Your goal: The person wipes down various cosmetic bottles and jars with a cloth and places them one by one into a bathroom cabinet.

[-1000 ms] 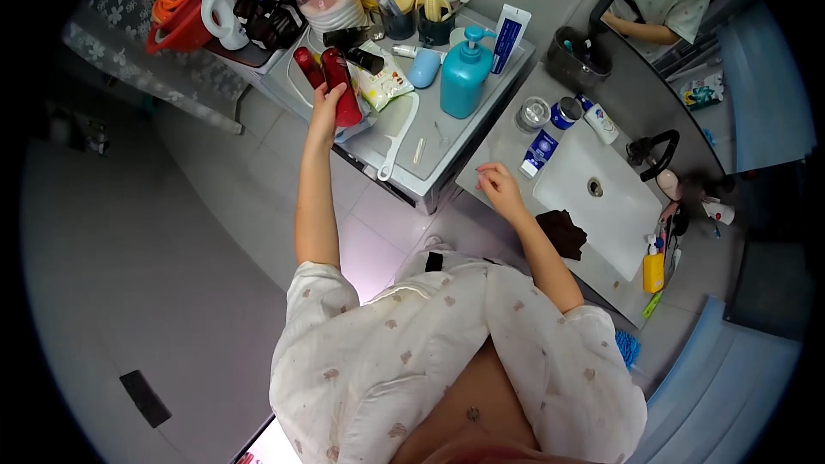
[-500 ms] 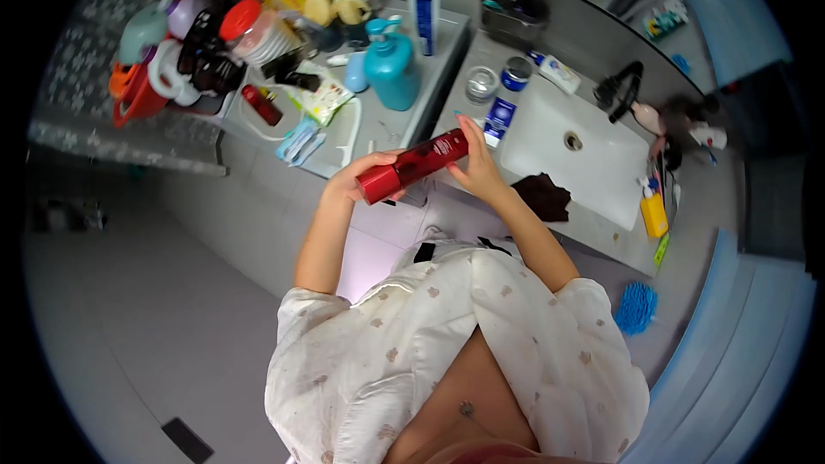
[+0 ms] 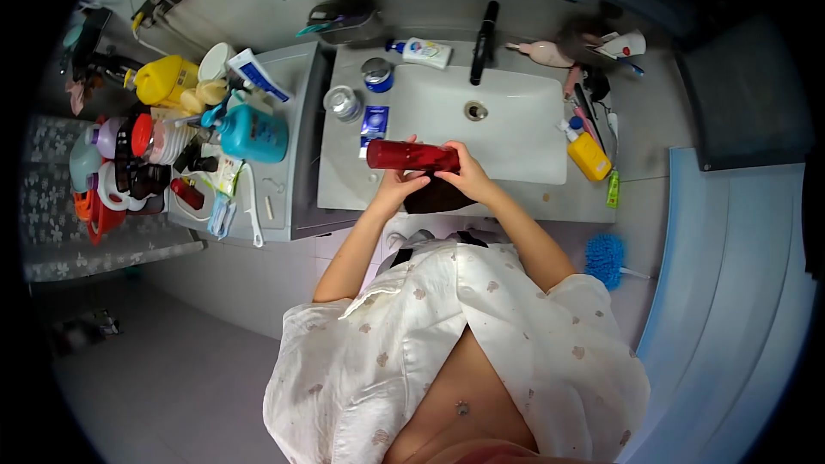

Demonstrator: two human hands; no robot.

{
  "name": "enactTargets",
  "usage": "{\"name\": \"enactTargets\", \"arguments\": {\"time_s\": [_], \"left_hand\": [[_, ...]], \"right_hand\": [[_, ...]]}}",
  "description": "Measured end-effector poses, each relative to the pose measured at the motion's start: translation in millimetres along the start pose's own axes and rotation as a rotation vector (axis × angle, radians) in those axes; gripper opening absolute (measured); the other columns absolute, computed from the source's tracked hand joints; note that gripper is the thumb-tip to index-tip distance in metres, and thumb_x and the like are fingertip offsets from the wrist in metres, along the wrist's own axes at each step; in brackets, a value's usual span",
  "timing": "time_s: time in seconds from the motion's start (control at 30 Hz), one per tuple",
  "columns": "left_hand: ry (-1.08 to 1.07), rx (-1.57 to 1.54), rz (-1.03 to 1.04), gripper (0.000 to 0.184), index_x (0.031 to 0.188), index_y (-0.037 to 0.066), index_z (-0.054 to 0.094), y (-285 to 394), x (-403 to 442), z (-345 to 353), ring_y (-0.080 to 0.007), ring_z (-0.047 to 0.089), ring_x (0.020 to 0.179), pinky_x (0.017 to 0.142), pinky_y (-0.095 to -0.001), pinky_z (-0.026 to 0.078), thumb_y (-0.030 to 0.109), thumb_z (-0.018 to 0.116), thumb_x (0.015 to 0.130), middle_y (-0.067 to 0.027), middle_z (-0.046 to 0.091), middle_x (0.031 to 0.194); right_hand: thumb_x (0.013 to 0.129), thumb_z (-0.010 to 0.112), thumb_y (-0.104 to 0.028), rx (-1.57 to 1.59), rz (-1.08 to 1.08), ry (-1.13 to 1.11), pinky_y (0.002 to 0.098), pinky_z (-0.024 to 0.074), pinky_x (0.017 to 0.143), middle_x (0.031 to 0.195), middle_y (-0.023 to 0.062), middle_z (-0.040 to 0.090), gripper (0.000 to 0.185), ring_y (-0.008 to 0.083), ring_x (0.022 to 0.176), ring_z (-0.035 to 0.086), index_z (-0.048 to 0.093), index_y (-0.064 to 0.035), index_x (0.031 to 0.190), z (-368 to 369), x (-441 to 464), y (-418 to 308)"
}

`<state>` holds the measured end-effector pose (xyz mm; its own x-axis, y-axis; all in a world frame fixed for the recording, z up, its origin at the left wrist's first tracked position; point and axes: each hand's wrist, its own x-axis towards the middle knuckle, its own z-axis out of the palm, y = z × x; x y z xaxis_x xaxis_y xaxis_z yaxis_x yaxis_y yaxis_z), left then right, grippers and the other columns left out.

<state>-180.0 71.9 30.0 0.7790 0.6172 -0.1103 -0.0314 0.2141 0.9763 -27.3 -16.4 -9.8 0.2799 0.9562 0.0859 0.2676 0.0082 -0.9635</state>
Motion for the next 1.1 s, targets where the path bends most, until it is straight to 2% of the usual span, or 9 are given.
{"name": "enactTargets", "arguments": {"time_s": [0.07, 0.13, 0.23, 0.27, 0.37, 0.67, 0.87, 1.0, 1.1], "left_hand": [[0.143, -0.548, 0.073, 0.050, 0.120, 0.005, 0.035, -21.3, 24.1, 28.2, -0.0212, 0.045, 0.108, 0.088, -0.0342, 0.039, -0.001, 0.056, 0.076, -0.0121, 0.043, 0.121], [0.253, -0.660, 0.007, 0.040, 0.114, 0.007, 0.039, -34.5, 47.2, 43.2, -0.0229, 0.048, 0.105, 0.087, -0.0391, 0.041, 0.005, 0.056, 0.079, -0.0121, 0.046, 0.118], [0.289, -0.784, -0.023, 0.032, 0.111, 0.009, 0.044, -54.2, 83.6, 51.0, -0.0249, 0.049, 0.105, 0.083, -0.0433, 0.043, 0.013, 0.054, 0.081, -0.0107, 0.048, 0.116], [0.330, -0.812, -0.040, 0.029, 0.108, 0.008, 0.046, -60.9, 95.9, 51.7, -0.0240, 0.049, 0.104, 0.083, -0.0451, 0.043, 0.017, 0.054, 0.081, -0.0096, 0.050, 0.114], [0.422, -0.887, -0.040, 0.029, 0.106, 0.009, 0.048, -70.5, 125.4, 57.0, -0.0236, 0.050, 0.103, 0.084, -0.0471, 0.041, 0.022, 0.055, 0.081, -0.0076, 0.052, 0.111], [0.440, -0.909, -0.130, 0.030, 0.101, 0.011, 0.049, -73.8, 165.5, 79.7, -0.0243, 0.049, 0.102, 0.083, -0.0495, 0.038, 0.033, 0.055, 0.081, -0.0075, 0.054, 0.105], [0.396, -0.886, -0.120, 0.032, 0.105, 0.010, 0.043, -82.4, 184.3, 89.9, -0.0281, 0.049, 0.101, 0.082, -0.0517, 0.039, 0.033, 0.047, 0.084, -0.0120, 0.051, 0.108], [0.390, -0.881, -0.099, 0.029, 0.101, 0.008, 0.042, -89.5, 193.7, 93.7, -0.0296, 0.054, 0.088, 0.078, -0.0497, 0.042, 0.031, 0.044, 0.085, -0.0147, 0.054, 0.098], [0.398, -0.771, -0.165, 0.055, 0.091, 0.006, 0.040, -89.5, 197.4, 92.1, -0.0278, 0.055, 0.066, 0.067, -0.0411, 0.047, 0.059, 0.035, 0.081, -0.0131, 0.053, 0.074]], "right_hand": [[0.071, 0.066, -0.011, -0.031, 0.023, -0.002, 0.0330, 0.0416, 0.081, 0.105, 0.0140, 0.050, 0.055, 0.0254, 0.095, 0.051, 0.033, -0.0053, 0.115, -22.1, -0.4, 12.9], [0.070, 0.066, -0.009, 0.035, 0.137, -0.150, 0.0334, 0.0414, 0.082, 0.106, 0.0148, 0.049, 0.057, 0.0256, 0.097, 0.050, 0.034, -0.0056, 0.116, -46.3, 8.5, 27.8], [0.065, 0.060, -0.004, -0.091, -0.069, -0.142, 0.0336, 0.0405, 0.083, 0.106, 0.0129, 0.049, 0.048, 0.0252, 0.098, 0.050, 0.047, -0.0058, 0.111, -105.4, 51.1, 51.6], [0.064, 0.057, -0.003, -0.161, 0.066, -0.118, 0.0331, 0.0399, 0.083, 0.106, 0.0122, 0.050, 0.045, 0.0244, 0.097, 0.050, 0.049, -0.0061, 0.109, -123.7, 76.5, 62.4], [0.065, 0.055, -0.005, -0.306, -0.122, 0.292, 0.0356, 0.0405, 0.082, 0.106, 0.0166, 0.049, 0.047, 0.0315, 0.095, 0.049, 0.047, -0.0071, 0.111, -144.8, 142.0, 38.9], [0.072, 0.050, -0.004, -0.615, 0.052, -0.011, 0.0395, 0.0410, 0.084, 0.110, 0.0169, 0.049, 0.034, 0.0335, 0.101, 0.048, 0.050, -0.0043, 0.106, -147.6, 181.9, 49.3], [0.076, 0.049, -0.006, -0.563, -0.073, 0.134, 0.0403, 0.0447, 0.075, 0.097, 0.0141, 0.056, 0.021, 0.0327, 0.090, 0.054, 0.055, -0.0058, 0.096, -142.5, 170.4, 62.2], [0.078, 0.052, -0.012, -0.648, 0.098, 0.102, 0.0403, 0.0446, 0.075, 0.096, 0.0126, 0.056, 0.019, 0.0316, 0.089, 0.054, 0.056, -0.0082, 0.096, -143.6, 178.2, 59.6], [0.077, 0.055, -0.017, -0.644, -0.028, 0.268, 0.0393, 0.0457, 0.072, 0.092, 0.0111, 0.057, 0.022, 0.0315, 0.085, 0.056, 0.055, -0.0072, 0.096, -140.2, 176.9, 71.7]]}}
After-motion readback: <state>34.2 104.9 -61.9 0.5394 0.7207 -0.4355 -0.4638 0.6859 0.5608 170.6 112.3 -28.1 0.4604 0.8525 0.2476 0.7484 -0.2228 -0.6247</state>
